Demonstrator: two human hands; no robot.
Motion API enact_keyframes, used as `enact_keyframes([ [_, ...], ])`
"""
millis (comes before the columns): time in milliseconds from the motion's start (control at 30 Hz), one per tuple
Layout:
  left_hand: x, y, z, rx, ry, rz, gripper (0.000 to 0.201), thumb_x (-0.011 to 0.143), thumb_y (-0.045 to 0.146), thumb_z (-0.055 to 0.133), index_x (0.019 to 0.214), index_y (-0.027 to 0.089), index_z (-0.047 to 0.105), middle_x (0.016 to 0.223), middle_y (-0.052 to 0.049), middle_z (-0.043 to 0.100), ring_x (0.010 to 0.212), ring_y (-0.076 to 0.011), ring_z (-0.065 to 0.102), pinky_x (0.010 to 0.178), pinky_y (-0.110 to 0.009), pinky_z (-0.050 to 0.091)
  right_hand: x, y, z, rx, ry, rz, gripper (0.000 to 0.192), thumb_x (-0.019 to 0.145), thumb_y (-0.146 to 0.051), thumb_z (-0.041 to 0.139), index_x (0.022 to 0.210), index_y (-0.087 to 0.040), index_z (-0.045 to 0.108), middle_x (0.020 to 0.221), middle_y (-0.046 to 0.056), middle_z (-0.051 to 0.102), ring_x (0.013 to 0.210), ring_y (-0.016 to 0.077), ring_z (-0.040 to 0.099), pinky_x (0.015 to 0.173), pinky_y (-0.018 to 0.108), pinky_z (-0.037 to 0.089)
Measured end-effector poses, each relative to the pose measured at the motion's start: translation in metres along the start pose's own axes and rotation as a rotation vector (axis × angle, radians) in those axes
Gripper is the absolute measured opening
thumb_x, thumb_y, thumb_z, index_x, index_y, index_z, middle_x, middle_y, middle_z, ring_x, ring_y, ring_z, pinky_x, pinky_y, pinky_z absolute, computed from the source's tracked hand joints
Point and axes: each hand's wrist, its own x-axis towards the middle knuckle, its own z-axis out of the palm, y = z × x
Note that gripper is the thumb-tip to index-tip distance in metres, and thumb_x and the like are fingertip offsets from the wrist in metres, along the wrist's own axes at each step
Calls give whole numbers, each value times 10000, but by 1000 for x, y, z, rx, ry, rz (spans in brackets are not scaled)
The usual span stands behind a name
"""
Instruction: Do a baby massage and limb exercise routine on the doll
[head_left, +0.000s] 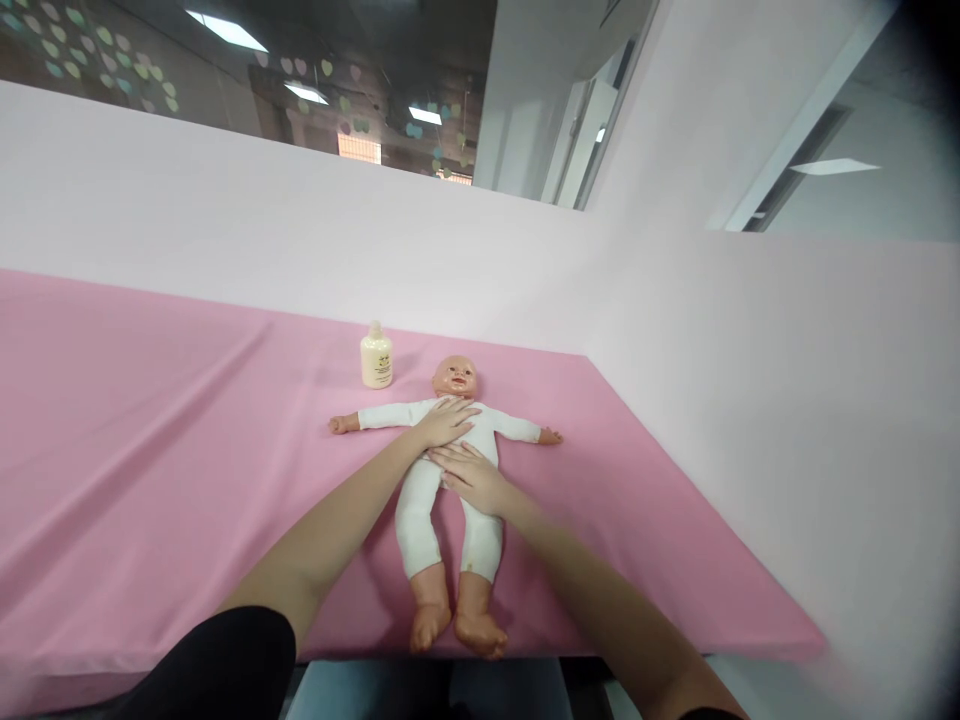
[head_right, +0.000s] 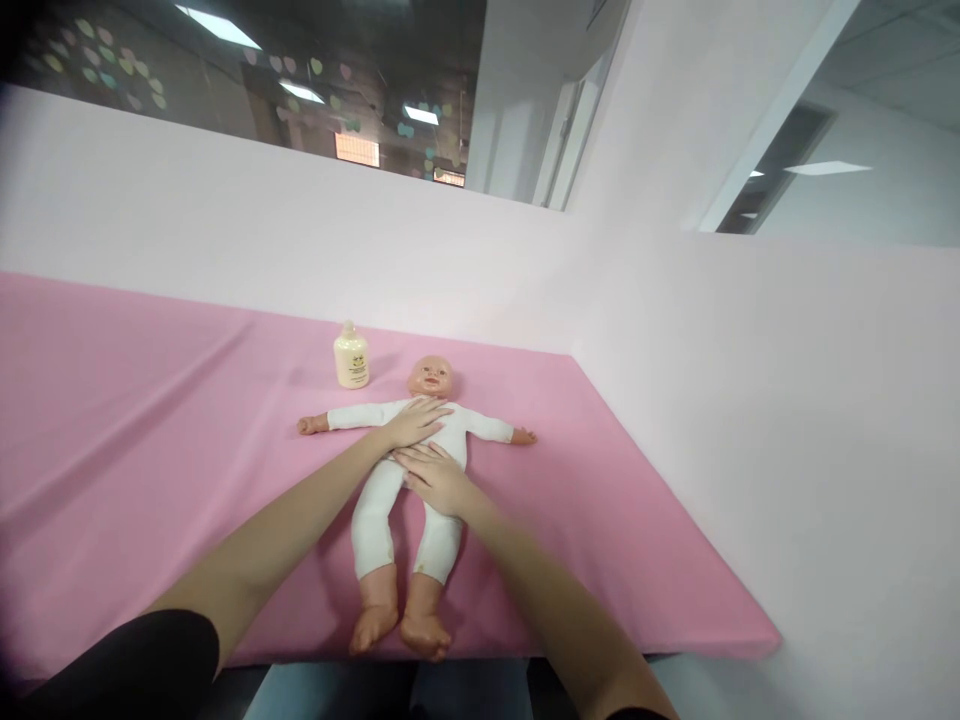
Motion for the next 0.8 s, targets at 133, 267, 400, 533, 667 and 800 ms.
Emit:
enact_keyframes([
  [133, -11, 5, -3, 89, -27, -85, 511, 958, 401, 312, 1433, 229, 383, 1552, -55, 273, 1448, -239, 181, 1174, -432, 123, -15, 2, 1, 7, 3, 102, 494, 991, -342, 251, 1466, -226, 316, 1530, 6, 327, 1457, 215, 184, 1192, 465, 148],
  [267, -21, 10, 1, 110, 10, -187, 542, 959, 393, 284, 1473, 219, 306, 1563, -44, 241, 1455, -259, 147, 1165, -452, 158, -19, 3, 7, -32, 79, 199, 550, 990, -382, 202, 1487, -155, 257, 1557, 60, 255, 1463, 232, 156, 1192, 454, 161],
  [400, -31, 15, 7, 144, 52, -270, 570, 954, 368, 281, 1488, 172, 260, 1566, -91, 213, 1452, -262, 161, 1156, -475, 181, -13, 5, 11, -84, 139, 280, 605, 979, -410, 218, 1495, -94, 204, 1570, 113, 182, 1467, 242, 130, 1190, 453, 165],
  [533, -41, 22, 11, 199, 93, -265, 596, 947, 388, 297, 1484, 131, 262, 1552, -145, 224, 1441, -283, 200, 1141, -500, 212, -2, 9, 12, -142, 161, 351, 663, 971, -449, 222, 1484, -29, 200, 1564, 164, 163, 1465, 262, 126, 1186, 456, 159],
  [667, -48, 31, 11, 231, 81, -255, 579, 952, 343, 263, 1478, 102, 273, 1551, -147, 221, 1438, -286, 207, 1141, -501, 215, 9, 14, 12, -183, 186, 381, 674, 970, -451, 226, 1479, -10, 202, 1563, 178, 143, 1462, 278, 136, 1181, 459, 164],
  [800, -52, 38, 10, 242, 66, -264, 590, 926, 276, 281, 1478, 68, 270, 1553, -155, 206, 1442, -289, 191, 1151, -488, 199, 21, 22, 12, -219, 215, 377, 642, 973, -425, 216, 1476, -28, 229, 1559, 175, 170, 1459, 271, 157, 1176, 458, 177],
])
